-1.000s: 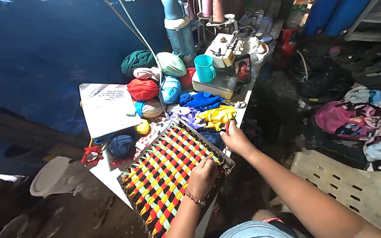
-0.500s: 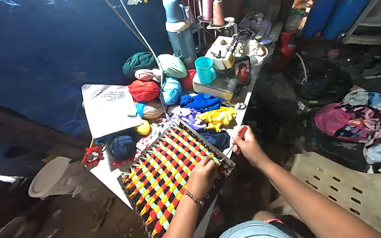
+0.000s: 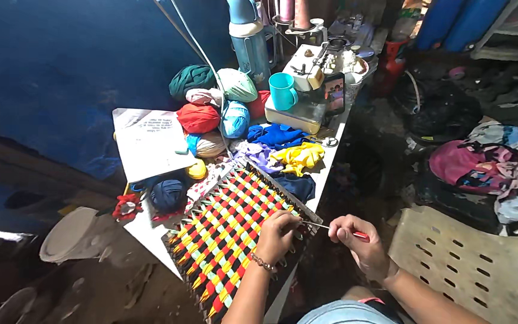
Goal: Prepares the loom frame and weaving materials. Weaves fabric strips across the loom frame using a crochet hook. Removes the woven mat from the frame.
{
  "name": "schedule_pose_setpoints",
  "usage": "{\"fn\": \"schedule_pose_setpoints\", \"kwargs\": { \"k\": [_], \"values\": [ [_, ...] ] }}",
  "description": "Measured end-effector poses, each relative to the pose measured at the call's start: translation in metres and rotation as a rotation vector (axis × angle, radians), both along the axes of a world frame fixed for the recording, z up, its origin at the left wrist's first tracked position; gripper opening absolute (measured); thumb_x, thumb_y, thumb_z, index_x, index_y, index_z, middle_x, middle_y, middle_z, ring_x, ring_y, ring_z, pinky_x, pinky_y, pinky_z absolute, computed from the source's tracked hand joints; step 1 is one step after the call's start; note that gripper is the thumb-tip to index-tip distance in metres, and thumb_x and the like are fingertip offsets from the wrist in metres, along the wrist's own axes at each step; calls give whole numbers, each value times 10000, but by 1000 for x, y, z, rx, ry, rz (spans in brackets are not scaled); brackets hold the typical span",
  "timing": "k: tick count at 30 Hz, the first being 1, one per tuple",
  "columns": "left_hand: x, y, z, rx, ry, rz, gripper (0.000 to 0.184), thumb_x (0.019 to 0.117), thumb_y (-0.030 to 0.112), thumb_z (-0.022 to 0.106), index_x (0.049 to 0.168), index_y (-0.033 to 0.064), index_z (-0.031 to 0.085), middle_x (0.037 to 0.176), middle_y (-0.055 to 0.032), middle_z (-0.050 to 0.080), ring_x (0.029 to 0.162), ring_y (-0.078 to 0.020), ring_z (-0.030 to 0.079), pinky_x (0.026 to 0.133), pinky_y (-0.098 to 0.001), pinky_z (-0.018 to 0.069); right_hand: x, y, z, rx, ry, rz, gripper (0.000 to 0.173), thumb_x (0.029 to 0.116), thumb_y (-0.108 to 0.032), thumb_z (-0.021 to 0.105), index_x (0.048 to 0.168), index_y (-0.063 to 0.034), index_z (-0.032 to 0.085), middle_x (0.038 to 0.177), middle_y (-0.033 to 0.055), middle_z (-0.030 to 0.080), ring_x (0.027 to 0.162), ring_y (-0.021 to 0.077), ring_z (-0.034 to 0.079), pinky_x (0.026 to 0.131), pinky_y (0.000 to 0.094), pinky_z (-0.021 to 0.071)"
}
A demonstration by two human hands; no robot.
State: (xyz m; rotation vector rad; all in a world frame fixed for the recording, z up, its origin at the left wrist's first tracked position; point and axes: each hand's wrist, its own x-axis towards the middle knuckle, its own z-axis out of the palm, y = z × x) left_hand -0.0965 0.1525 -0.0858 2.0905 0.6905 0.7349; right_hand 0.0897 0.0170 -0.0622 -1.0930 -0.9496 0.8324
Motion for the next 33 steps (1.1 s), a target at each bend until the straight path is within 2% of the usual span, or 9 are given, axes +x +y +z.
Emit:
{"fn": "schedule_pose_setpoints", "kwargs": {
  "k": [3, 6, 8, 13, 19, 22, 25, 28, 33],
  "values": [
    [0, 0, -1, -3, -8, -4, 184, 834, -22, 678, 975, 18, 790, 1030, -127, 760, 991, -194, 733, 919, -320, 582, -5, -6, 2, -130, 273, -90, 195, 945, -222, 706, 753, -189, 710, 831, -21, 756, 742, 63, 709, 711, 218, 592],
    [0, 0, 1, -2, 0, -14, 208, 817, -43, 669, 982, 11, 783, 1040, -137, 756, 1010, -215, 728, 936, -342, 576, -12, -3, 18, -328, 502, -218, 339, 1031, -107, 405, 763, -113, 612, 744, 18, 723, 650, 98, 691, 661, 233, 595],
    [0, 0, 1, 8, 3, -21, 214, 809, -48, 668, 979, 16, 781, 1041, -136, 755, 1011, -218, 727, 933, -349, 577, -15, 0, 22, -430, 634, -300, 384, 1103, -136, 316, 850, -55, 593, 707, 36, 694, 608, 104, 669, 619, 227, 583],
    [0, 0, 0, 25, 9, -27, 200, 815, -37, 676, 971, 24, 784, 1042, -134, 753, 1014, -210, 725, 932, -334, 576, -14, 5, 18, -548, 875, -391, 373, 1133, -229, 334, 907, -44, 567, 662, 46, 654, 543, 101, 635, 549, 208, 556],
    [0, -1, 0, 22, 37, -35, 176, 836, -16, 691, 970, 40, 790, 1048, -125, 751, 1017, -208, 721, 933, -338, 575, -6, 8, 7, -594, 942, -386, 397, 1127, -244, 350, 844, -67, 564, 628, 35, 636, 508, 96, 614, 518, 208, 540],
    [0, -1, 0, 15, 41, -36, 188, 831, -18, 693, 978, 44, 792, 1055, -125, 750, 1019, -210, 720, 932, -338, 576, -1, 6, -4, -539, 915, -315, 408, 1127, -206, 309, 833, -76, 560, 631, 30, 641, 527, 96, 625, 550, 213, 553],
    [1, -1, -1, 35, 39, -34, 170, 846, -5, 690, 973, 46, 791, 1049, -124, 749, 1010, -207, 722, 924, -335, 580, 8, 2, -18, -398, 781, -164, 396, 1036, -125, 319, 738, -135, 579, 657, 10, 674, 593, 92, 659, 627, 227, 573],
    [0, -2, -2, 48, 41, -37, 161, 860, 13, 689, 976, 50, 794, 1044, -123, 748, 999, -204, 723, 918, -330, 582, 16, 0, -26, -335, 701, -60, 301, 933, -149, 503, 660, -193, 621, 673, -7, 695, 624, 88, 675, 652, 233, 575],
    [1, -3, -1, 65, 81, -45, 144, 903, 48, 680, 984, 60, 798, 1047, -126, 745, 998, -227, 721, 922, -361, 582, 24, 0, -35, -337, 689, 0, 250, 888, -183, 601, 640, -210, 623, 673, -18, 694, 628, 82, 676, 658, 231, 574]
  ]
}}
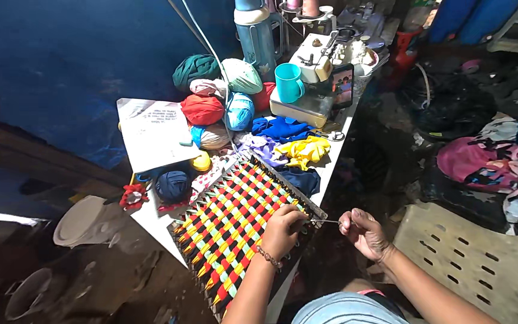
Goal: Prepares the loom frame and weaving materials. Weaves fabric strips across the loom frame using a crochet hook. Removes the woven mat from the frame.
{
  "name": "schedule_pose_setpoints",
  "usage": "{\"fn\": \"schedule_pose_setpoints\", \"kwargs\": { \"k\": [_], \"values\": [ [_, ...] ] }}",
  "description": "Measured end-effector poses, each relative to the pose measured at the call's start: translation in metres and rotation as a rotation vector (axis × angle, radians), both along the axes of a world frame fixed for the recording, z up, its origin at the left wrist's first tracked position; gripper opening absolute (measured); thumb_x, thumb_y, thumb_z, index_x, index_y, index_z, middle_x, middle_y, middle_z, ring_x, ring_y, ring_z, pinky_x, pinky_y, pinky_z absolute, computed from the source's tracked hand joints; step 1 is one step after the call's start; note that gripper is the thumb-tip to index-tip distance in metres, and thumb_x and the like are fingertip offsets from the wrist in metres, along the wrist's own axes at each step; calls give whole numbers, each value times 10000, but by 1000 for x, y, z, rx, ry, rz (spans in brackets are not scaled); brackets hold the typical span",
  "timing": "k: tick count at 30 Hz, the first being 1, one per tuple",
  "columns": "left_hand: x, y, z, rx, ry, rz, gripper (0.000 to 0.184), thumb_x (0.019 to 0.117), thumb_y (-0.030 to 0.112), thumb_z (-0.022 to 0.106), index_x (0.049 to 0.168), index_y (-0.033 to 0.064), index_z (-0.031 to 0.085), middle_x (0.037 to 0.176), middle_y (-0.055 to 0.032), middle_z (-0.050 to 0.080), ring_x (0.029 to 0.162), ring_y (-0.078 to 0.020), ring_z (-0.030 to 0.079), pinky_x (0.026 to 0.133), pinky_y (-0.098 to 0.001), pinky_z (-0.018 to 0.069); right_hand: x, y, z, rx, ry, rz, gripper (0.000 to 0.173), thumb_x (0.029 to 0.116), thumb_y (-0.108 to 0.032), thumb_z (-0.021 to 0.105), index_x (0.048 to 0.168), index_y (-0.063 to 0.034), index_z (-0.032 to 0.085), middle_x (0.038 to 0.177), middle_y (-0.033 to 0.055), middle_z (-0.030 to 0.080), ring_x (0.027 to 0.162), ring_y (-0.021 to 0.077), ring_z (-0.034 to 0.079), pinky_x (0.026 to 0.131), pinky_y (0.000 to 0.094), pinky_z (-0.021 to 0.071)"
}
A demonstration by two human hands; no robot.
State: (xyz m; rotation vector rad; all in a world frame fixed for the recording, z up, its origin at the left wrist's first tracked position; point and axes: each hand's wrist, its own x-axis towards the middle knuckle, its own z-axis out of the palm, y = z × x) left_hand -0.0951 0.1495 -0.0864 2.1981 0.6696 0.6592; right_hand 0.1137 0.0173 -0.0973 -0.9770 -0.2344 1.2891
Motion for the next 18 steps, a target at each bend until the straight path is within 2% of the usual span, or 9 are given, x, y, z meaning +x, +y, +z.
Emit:
{"fn": "schedule_pose_setpoints", "kwargs": {
  "k": [3, 5, 7, 9, 11, 13, 14, 16, 18],
  "values": [
    [-1, -7, 18, -111, 97, 18, 177, 916, 28, 651, 1035, 25, 782, 1127, -156, 730, 1072, -252, 702, 969, -388, 560, 10, 4, 4, 110, -171, 101, 237, 866, -262, 710, 633, -259, 670, 708, -55, 712, 680, 59, 684, 686, 229, 570],
    [-4, -17, 29, -181, 156, 28, 219, 949, 134, 661, 1104, 14, 760, 1229, -170, 694, 1157, -256, 669, 1014, -392, 536, 15, 8, 14, 204, -373, 173, 225, 899, -337, 722, 682, -278, 716, 740, -101, 717, 699, 18, 672, 691, 206, 559],
    [-8, -31, 27, -147, 156, 39, 281, 928, 208, 703, 1133, 20, 742, 1276, -189, 667, 1213, -291, 638, 1038, -417, 520, 13, 11, 28, 241, -527, 209, 237, 936, -347, 694, 712, -268, 705, 757, -124, 711, 693, -12, 654, 674, 180, 547],
    [-8, -42, 16, -41, 101, 94, 256, 878, 150, 736, 1104, 30, 752, 1245, -195, 683, 1193, -321, 652, 1023, -423, 535, 8, 10, 39, 249, -640, 261, 213, 944, -368, 697, 776, -239, 682, 825, -122, 707, 762, -14, 649, 713, 188, 544],
    [-6, -47, 6, 45, 43, 159, 199, 857, 83, 728, 1044, 21, 758, 1192, -199, 703, 1144, -340, 677, 991, -432, 555, 2, 9, 53, 256, -782, 361, 194, 951, -320, 683, 863, -165, 607, 943, -95, 674, 878, -36, 610, 774, 171, 509],
    [-4, -48, 1, 90, 17, 191, 163, 851, 59, 715, 1001, 15, 759, 1161, -195, 712, 1115, -336, 687, 971, -427, 564, -3, 9, 62, 294, -961, 432, 200, 980, -243, 645, 960, -46, 617, 1017, 9, 681, 953, -12, 621, 834, 166, 515],
    [-3, -49, -1, 117, 6, 201, 146, 847, 58, 714, 980, 15, 759, 1145, -193, 716, 1101, -331, 693, 962, -422, 569, -4, 10, 62, 342, -1049, 438, 252, 1001, -253, 626, 975, -3, 641, 993, 59, 694, 942, 10, 636, 840, 169, 519],
    [-3, -50, -5, 166, -7, 225, 115, 842, 75, 720, 942, 30, 757, 1107, -182, 718, 1069, -325, 695, 946, -410, 571, -8, 16, 56, 505, -1148, 392, 396, 1054, -319, 558, 859, 14, 648, 845, 94, 671, 893, 65, 634, 870, 202, 487],
    [-3, -50, -8, 211, -4, 258, 77, 839, 108, 717, 894, 68, 753, 1050, -147, 722, 1019, -316, 691, 908, -421, 568, -13, 27, 47, 663, -1092, 327, 519, 1099, -382, 445, 720, -45, 554, 723, 69, 593, 893, 131, 614, 993, 310, 405]
  ]
}}
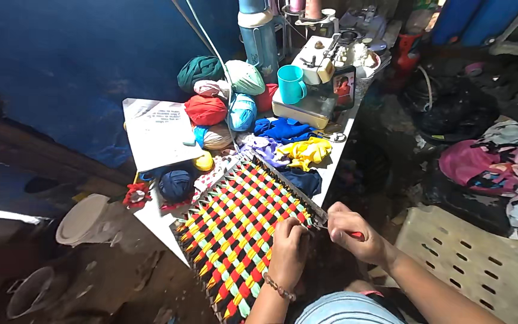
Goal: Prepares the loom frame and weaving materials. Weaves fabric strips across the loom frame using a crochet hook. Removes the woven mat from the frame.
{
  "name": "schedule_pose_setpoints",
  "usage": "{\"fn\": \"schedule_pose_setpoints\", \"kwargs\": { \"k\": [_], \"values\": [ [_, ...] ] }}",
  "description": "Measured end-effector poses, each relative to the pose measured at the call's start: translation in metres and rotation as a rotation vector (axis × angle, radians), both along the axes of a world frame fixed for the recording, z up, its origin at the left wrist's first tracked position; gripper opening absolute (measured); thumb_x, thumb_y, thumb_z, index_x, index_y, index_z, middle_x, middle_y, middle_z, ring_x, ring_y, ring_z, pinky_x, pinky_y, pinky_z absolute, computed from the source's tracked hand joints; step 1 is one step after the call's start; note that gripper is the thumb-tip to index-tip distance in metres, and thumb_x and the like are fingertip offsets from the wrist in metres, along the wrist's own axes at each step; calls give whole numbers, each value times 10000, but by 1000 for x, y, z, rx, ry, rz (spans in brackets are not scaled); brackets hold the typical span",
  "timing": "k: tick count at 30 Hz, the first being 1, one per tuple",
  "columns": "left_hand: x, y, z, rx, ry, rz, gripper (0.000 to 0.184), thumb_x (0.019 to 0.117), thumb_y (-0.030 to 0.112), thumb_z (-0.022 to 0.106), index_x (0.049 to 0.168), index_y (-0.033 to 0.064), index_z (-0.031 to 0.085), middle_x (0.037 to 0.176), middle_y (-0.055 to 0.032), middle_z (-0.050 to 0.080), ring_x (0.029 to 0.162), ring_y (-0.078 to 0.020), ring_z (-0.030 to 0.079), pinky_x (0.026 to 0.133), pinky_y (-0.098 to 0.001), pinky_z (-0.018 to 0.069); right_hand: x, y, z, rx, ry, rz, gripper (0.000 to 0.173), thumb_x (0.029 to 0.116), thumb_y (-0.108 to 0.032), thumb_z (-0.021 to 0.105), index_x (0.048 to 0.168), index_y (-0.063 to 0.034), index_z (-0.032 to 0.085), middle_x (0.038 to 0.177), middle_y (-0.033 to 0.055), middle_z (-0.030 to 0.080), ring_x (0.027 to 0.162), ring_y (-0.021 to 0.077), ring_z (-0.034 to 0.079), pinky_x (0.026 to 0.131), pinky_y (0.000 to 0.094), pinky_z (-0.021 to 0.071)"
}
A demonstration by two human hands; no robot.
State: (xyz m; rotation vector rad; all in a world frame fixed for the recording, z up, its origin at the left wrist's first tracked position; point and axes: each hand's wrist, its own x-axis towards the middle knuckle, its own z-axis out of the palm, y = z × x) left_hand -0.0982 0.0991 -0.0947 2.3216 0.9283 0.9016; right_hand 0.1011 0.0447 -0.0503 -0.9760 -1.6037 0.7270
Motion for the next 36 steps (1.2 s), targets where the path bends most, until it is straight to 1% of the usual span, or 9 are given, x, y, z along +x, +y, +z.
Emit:
{"fn": "schedule_pose_setpoints", "kwargs": {
  "k": [2, 4, 7, 10, 20, 25, 28, 31, 36],
  "values": [
    [1, -1, 0, 9, 8, 24, 68, 844, 121, 705, 870, 82, 756, 1016, -135, 724, 977, -329, 688, 859, -457, 567, -10, 2, -4, -30, 223, -29, 545, 1097, -455, 419, 702, -107, 561, 716, -1, 619, 920, 90, 669, 1113, 348, 432],
    [2, -3, 2, -1, 30, 40, 78, 859, 121, 690, 862, 79, 755, 1010, -143, 723, 956, -356, 685, 817, -487, 568, -29, -2, -4, -139, 539, -172, 500, 1072, -419, 474, 631, -201, 560, 598, -102, 545, 682, 34, 619, 926, 308, 542],
    [4, -4, 4, -9, 68, 59, 74, 868, 114, 684, 852, 82, 748, 1022, -148, 720, 944, -374, 681, 770, -510, 567, -47, 1, 14, -249, 838, -406, 543, 1044, -280, 423, 502, -259, 401, 464, -137, 378, 458, 19, 453, 615, 254, 506],
    [5, -5, 4, -17, 73, 72, 76, 870, 119, 682, 845, 83, 743, 1027, -143, 718, 957, -376, 677, 758, -515, 560, -56, 8, 33, -330, 885, -541, 545, 1019, -171, 341, 481, -258, 363, 437, -120, 361, 418, 22, 417, 531, 229, 460],
    [5, -5, 5, -25, 64, 67, 50, 855, 102, 692, 842, 77, 733, 1026, -157, 709, 987, -400, 676, 755, -545, 560, -60, 31, 75, -519, 624, -562, 495, 1033, -153, 429, 542, -209, 451, 495, -105, 416, 488, 23, 460, 563, 205, 443],
    [-2, 2, 8, -234, -6, 0, 161, 910, 193, 689, 940, 50, 756, 1087, -155, 707, 1073, -370, 655, 882, -568, 528, -51, 35, 74, -561, 390, -384, 124, 958, -127, 589, 872, -121, 500, 777, -67, 530, 717, 7, 553, 697, 187, 491],
    [-3, 15, 25, -406, -73, -5, 208, 958, 95, 617, 1082, 9, 760, 1107, -149, 725, 1049, -245, 696, 948, -401, 558, -37, 40, 72, -592, 344, -268, 58, 999, -99, 517, 1034, -84, 473, 869, -47, 531, 779, 9, 567, 760, 209, 512],
    [0, 36, 49, -490, 51, -89, 351, 905, -69, 577, 1191, 35, 751, 1188, -166, 701, 1090, -230, 678, 975, -352, 541, -25, 43, 63, -570, 405, -185, 35, 1019, -108, 478, 1050, -123, 481, 802, -89, 532, 726, -1, 559, 737, 208, 505],
    [8, 69, 48, -259, 149, -436, 233, 956, 27, 630, 1136, 36, 777, 1154, -200, 726, 1107, -336, 694, 1001, -453, 536, -15, 46, 42, -407, 494, -10, 86, 1024, -258, 566, 1026, -204, 500, 826, -163, 525, 714, -58, 513, 693, 163, 471]
  ]
}}
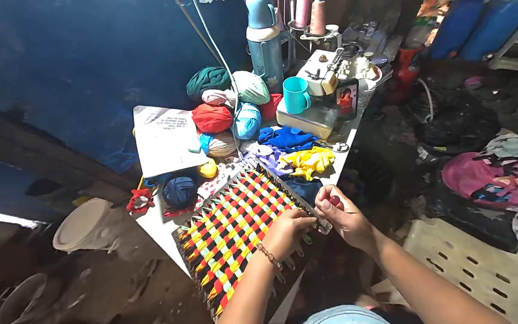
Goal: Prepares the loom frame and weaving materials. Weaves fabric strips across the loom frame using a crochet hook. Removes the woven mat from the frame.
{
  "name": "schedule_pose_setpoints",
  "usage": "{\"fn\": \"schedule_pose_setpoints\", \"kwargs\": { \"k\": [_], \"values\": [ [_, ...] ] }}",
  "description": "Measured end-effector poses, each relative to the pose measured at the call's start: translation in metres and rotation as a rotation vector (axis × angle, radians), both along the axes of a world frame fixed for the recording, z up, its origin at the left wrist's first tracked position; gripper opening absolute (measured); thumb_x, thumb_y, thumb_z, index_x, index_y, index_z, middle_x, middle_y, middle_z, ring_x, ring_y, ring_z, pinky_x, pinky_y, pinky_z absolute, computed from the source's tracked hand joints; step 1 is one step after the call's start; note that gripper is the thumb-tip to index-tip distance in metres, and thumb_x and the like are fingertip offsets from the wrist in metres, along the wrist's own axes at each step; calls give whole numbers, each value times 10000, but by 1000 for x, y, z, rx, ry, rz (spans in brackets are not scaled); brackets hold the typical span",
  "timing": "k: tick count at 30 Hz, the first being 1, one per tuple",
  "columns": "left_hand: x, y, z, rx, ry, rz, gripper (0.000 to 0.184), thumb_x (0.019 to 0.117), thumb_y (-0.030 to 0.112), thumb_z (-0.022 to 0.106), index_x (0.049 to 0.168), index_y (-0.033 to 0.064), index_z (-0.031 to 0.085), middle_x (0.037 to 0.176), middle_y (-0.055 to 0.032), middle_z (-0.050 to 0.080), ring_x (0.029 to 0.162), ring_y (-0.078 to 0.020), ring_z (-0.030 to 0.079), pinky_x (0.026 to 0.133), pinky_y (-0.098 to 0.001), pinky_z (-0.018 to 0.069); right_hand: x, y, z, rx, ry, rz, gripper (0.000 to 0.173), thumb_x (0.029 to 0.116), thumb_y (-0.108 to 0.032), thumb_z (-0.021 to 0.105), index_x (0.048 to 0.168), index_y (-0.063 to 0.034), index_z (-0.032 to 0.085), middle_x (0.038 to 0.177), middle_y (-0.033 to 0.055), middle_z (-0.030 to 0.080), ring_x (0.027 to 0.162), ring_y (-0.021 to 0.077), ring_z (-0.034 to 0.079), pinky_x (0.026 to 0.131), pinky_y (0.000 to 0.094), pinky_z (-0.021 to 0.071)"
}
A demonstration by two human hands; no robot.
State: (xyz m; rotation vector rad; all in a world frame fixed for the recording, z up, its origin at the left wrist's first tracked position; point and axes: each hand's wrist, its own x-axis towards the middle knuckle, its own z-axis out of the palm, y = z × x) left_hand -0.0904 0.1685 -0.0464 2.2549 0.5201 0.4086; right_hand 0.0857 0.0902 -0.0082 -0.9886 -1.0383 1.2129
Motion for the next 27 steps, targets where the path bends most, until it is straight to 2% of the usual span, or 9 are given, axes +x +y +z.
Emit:
{"fn": "schedule_pose_setpoints", "kwargs": {
  "k": [5, 12, 14, 16, 18, 21, 23, 25, 27],
  "values": [
    [0, 8, -7, 67, -73, -62, 198, 946, -9, 610, 1033, 3, 788, 1074, -184, 754, 1028, -297, 735, 956, -403, 570, 2, -1, -12, 140, 34, 20, 116, 1031, -340, 588, 982, -246, 540, 875, -167, 548, 769, -66, 519, 712, 148, 459],
    [4, 3, -13, 274, -73, -71, 164, 943, 40, 633, 999, 18, 786, 1035, -171, 761, 984, -319, 749, 901, -425, 597, 2, -3, -15, 134, 133, -44, 88, 1030, -288, 578, 974, -236, 535, 853, -163, 557, 725, -61, 503, 678, 151, 442],
    [5, 0, -17, 365, -86, -41, 144, 924, 59, 635, 955, 21, 770, 982, -158, 764, 924, -311, 758, 842, -428, 615, -1, -2, -14, 140, 111, -62, 78, 1033, -263, 567, 979, -225, 526, 860, -163, 555, 735, -63, 509, 689, 152, 448],
    [6, -2, -26, 421, -161, 36, 133, 893, 82, 624, 897, 30, 747, 885, -125, 757, 809, -255, 757, 755, -382, 625, -2, 0, -11, 132, 83, -80, 70, 1029, -224, 560, 986, -209, 507, 853, -155, 547, 734, -63, 505, 696, 154, 450],
    [5, -5, -33, 361, -205, 113, 117, 875, 88, 628, 878, 27, 728, 842, -110, 746, 747, -214, 743, 708, -355, 621, -3, 2, -6, 71, 19, -108, 66, 1006, -159, 546, 991, -176, 484, 835, -133, 539, 733, -49, 512, 707, 174, 462],
    [0, -8, -26, 132, -143, 167, 144, 892, 71, 632, 942, -17, 734, 921, -138, 757, 807, -226, 746, 775, -385, 616, -2, 6, 4, -95, -142, -142, 65, 1002, -113, 513, 1059, -87, 497, 799, -79, 513, 712, -6, 522, 722, 212, 480],
    [-2, -7, -26, 74, -131, 174, 165, 903, 67, 615, 965, -30, 733, 937, -144, 757, 821, -219, 745, 791, -371, 612, -2, 10, 9, -147, -261, -157, 186, 1032, -129, 507, 1176, -16, 539, 812, -24, 537, 712, 30, 537, 722, 231, 492],
    [-2, -8, -28, 109, -146, 173, 145, 894, 56, 625, 958, -29, 724, 935, -143, 757, 801, -213, 744, 771, -354, 613, -4, 14, 14, -173, -350, -172, 259, 1048, -134, 512, 1255, 15, 557, 805, 6, 584, 710, 48, 580, 718, 235, 524],
    [-1, -11, -33, 228, -202, 171, 103, 862, 37, 650, 927, -21, 705, 913, -139, 758, 774, -205, 748, 739, -332, 620, -8, 17, 16, -203, -417, -192, 253, 1056, -150, 518, 1248, 9, 558, 792, 22, 585, 690, 67, 583, 701, 249, 525]
  ]
}}
